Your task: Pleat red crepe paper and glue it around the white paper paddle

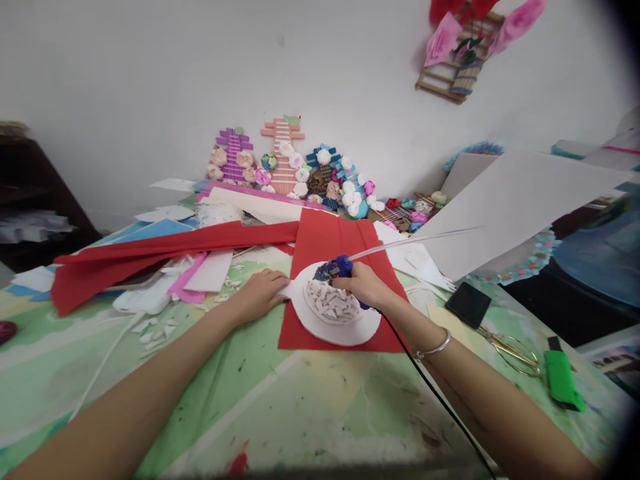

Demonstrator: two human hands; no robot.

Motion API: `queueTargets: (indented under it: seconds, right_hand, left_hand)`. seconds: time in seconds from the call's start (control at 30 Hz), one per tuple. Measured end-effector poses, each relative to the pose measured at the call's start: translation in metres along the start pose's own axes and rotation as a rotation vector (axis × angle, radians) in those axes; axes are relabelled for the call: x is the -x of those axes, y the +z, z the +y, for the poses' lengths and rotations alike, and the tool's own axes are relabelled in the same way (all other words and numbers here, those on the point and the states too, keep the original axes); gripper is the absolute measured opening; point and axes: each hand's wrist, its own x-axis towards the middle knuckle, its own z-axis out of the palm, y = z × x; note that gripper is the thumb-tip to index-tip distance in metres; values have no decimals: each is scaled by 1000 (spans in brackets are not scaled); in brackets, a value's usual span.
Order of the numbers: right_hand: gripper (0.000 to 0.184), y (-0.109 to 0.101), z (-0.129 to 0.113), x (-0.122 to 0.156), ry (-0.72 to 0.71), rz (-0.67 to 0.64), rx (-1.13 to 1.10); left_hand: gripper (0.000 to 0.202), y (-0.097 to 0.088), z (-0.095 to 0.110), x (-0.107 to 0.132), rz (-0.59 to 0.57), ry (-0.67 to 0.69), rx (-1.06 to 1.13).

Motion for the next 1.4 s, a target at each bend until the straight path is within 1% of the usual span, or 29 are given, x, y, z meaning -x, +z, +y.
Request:
queueTargets:
  seconds: [0.13,0.27,0.43,0.6,0.77,0.83,0.93,1.07,1.2,1.33,1.4]
  right_hand:
    - [20,-7,1,7,53,-18,33]
    - [20,-16,12,9,83,2,27]
    - [21,-29,24,11,91,46,54]
    - [23,-42,26,20,140,98,135]
    - [24,-49,27,29,160,139,130]
    - [22,-49,26,30,156,149,98]
    - [18,-44,23,29,104,142,33]
    - [22,-32,22,24,29,87,-54]
    - [22,-23,25,22,24,40,-45]
    - [27,-24,26,30,-5,3,-68]
    - [32,-27,25,37,10,-10,-88]
  left_hand:
    - [31,0,0,0,-6,-8,2]
    - [31,0,0,0,-11,-4,0]
    - [32,-1,0,0,-12,1,4]
    - [32,0,-1,0,-6,-10,13]
    - [32,2,-2,0,0,-5,23]
    - [32,3,-3,0,11,-5,27]
    - [32,4,-4,1,28,-2,33]
    - [32,3,-4,0,17,10,25]
    - [32,4,-4,0,5,4,8]
    - [32,3,-3,0,9,1,6]
    - [31,2,-2,0,8,7,5]
